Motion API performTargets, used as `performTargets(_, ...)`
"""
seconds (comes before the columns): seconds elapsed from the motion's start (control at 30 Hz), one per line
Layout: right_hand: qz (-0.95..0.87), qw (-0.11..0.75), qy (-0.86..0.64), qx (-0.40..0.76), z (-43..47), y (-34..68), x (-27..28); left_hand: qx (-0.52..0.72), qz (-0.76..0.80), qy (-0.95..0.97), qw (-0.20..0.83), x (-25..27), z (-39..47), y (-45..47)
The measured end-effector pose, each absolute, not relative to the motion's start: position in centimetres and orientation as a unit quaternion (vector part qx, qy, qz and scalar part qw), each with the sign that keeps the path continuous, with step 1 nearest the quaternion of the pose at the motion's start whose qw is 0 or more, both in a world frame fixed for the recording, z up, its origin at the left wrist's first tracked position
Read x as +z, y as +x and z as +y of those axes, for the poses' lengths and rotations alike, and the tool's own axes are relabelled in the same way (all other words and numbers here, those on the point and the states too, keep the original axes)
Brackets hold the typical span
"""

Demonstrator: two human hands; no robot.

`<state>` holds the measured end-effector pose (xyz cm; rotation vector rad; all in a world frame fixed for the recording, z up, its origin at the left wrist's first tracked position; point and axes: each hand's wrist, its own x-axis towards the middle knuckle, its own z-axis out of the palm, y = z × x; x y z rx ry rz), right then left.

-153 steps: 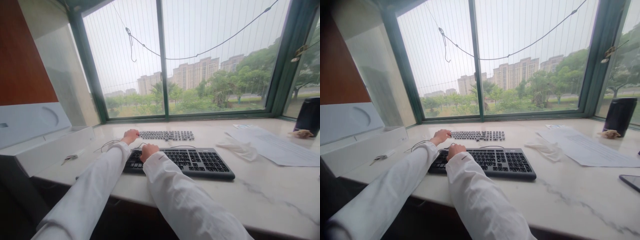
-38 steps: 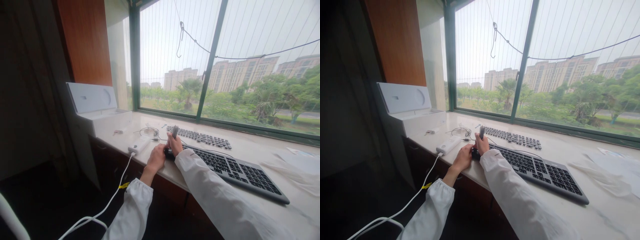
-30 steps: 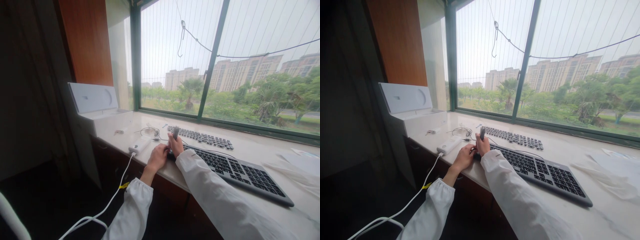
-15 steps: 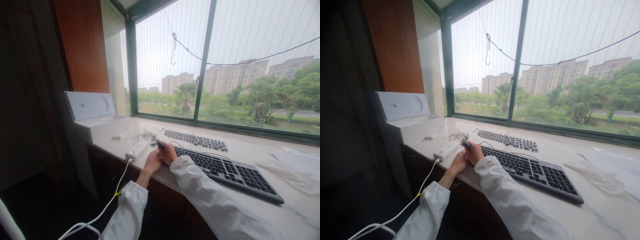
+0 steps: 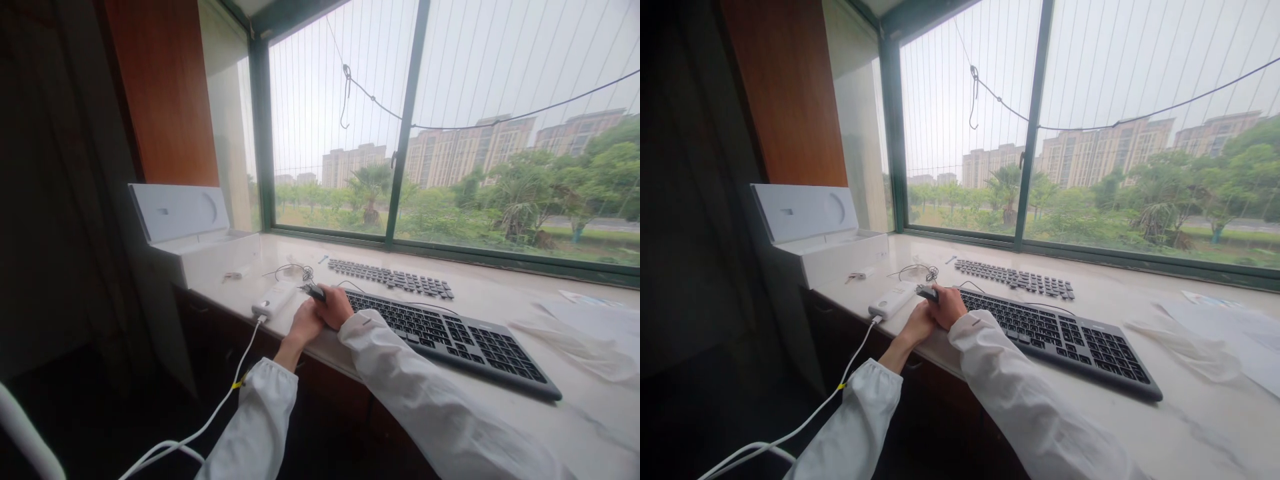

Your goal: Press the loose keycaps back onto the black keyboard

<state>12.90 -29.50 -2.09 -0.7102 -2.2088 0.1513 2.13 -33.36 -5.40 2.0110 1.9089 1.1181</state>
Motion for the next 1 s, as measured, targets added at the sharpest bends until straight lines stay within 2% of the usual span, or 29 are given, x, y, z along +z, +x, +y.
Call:
performTargets(0.27,-0.852,0.451,-0.251,0.084,-29.2,13.0,-2.2,0.423,0.605,0.669,0.088,-5.6,-33.3,2.1)
performTargets(0.6,-0.849,0.455,-0.252,0.094,-29.1,12.9,-2.4,0.407,0.619,0.666,0.092,-4.8,-33.9,2.4)
performTargets(0.8,-0.812,0.496,-0.290,0.105,-28.3,12.6,-2.6,0.396,0.625,0.666,0.098,-4.6,-33.9,2.6)
performTargets(1.0,-0.743,0.548,-0.338,0.183,-27.7,12.4,-2.8,0.417,0.582,0.694,0.078,-4.8,-33.7,2.7)
